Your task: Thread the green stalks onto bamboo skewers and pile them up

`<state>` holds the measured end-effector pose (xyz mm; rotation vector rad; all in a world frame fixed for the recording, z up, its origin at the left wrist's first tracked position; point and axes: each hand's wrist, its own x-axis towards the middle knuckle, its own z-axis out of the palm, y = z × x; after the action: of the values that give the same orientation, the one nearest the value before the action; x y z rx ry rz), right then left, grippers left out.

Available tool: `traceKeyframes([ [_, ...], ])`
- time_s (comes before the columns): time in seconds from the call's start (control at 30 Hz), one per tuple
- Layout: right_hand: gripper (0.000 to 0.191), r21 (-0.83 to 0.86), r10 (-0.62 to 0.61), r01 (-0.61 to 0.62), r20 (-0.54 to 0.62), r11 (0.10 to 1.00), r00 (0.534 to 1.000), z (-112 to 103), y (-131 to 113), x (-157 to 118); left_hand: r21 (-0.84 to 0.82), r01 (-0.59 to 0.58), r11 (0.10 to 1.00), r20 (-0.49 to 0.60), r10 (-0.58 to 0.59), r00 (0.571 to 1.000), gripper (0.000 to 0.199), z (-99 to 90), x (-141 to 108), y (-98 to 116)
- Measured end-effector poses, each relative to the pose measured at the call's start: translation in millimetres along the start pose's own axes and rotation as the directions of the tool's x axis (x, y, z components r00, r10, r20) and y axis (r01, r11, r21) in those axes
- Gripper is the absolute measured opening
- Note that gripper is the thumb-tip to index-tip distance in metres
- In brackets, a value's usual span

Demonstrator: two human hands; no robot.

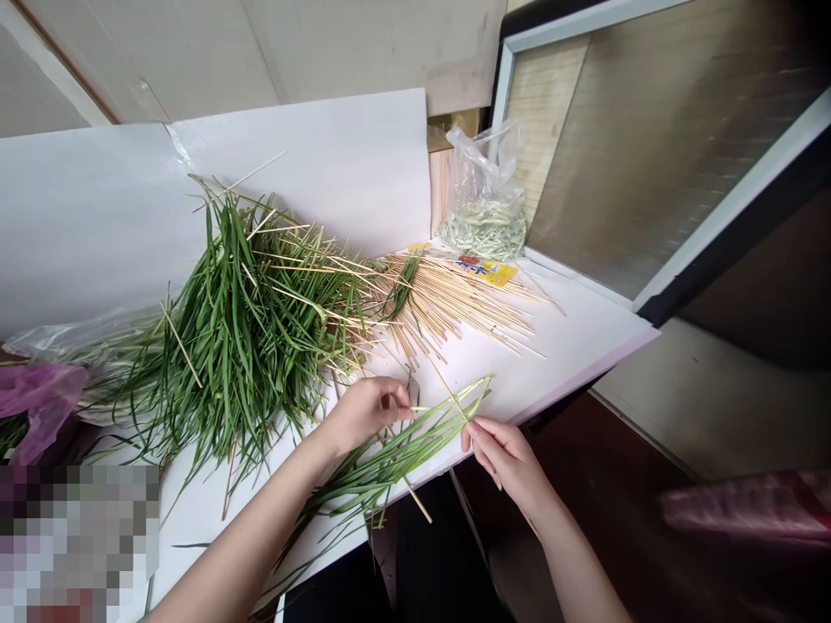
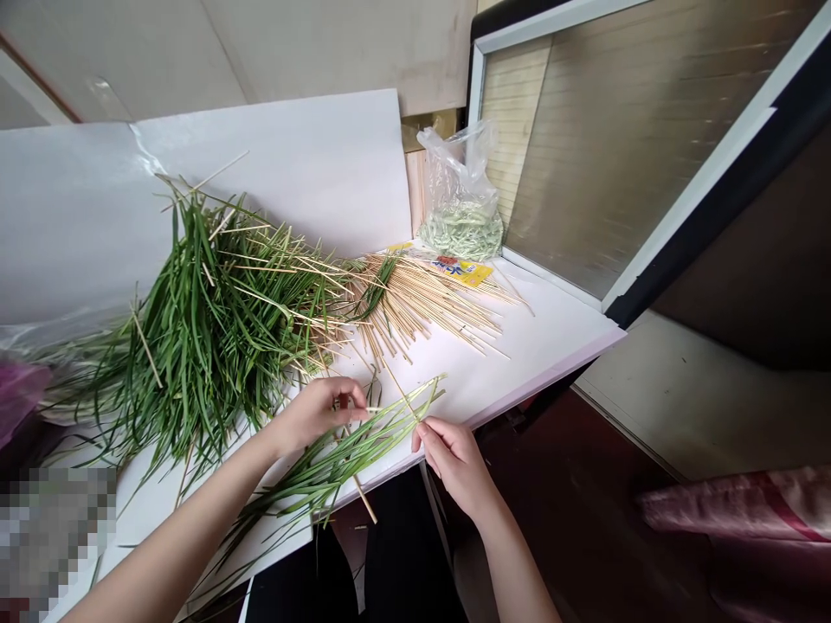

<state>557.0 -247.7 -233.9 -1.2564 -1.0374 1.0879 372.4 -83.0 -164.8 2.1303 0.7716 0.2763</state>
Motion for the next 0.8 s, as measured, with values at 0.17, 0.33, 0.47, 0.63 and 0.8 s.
traceKeyframes([
  [0.17, 0.047, -0.004, -0.021, 0.021, 0.016, 1.000, 1.000, 1, 1, 0, -0.488, 0.020, 0.873, -0.179, -0.122, 0.976, 0.032, -5.5, 15, 4],
  [0.33, 0.045, -0.014, -0.038, 0.038, 0.027, 0.999, 0.999, 1, 0, 0, -0.719, -0.046, 0.694, -0.275, -0.223, 0.935, 0.032, 3.4, 26, 10],
  [0.47, 0.043, -0.025, -0.043, 0.044, 0.036, 0.999, 0.998, 1, -1, 0, -0.816, -0.007, 0.578, -0.201, -0.273, 0.941, 0.031, 9.5, 29, 14],
  [0.63, 0.041, -0.030, -0.049, 0.051, 0.040, 0.998, 0.998, 0, -2, -1, -0.844, 0.045, 0.535, -0.120, -0.270, 0.955, 0.034, 11.0, 28, 21],
  [0.8, 0.041, -0.036, -0.055, 0.057, 0.045, 0.998, 0.997, -1, -3, -1, -0.855, 0.047, 0.516, -0.089, -0.234, 0.968, 0.033, 12.3, 30, 22],
])
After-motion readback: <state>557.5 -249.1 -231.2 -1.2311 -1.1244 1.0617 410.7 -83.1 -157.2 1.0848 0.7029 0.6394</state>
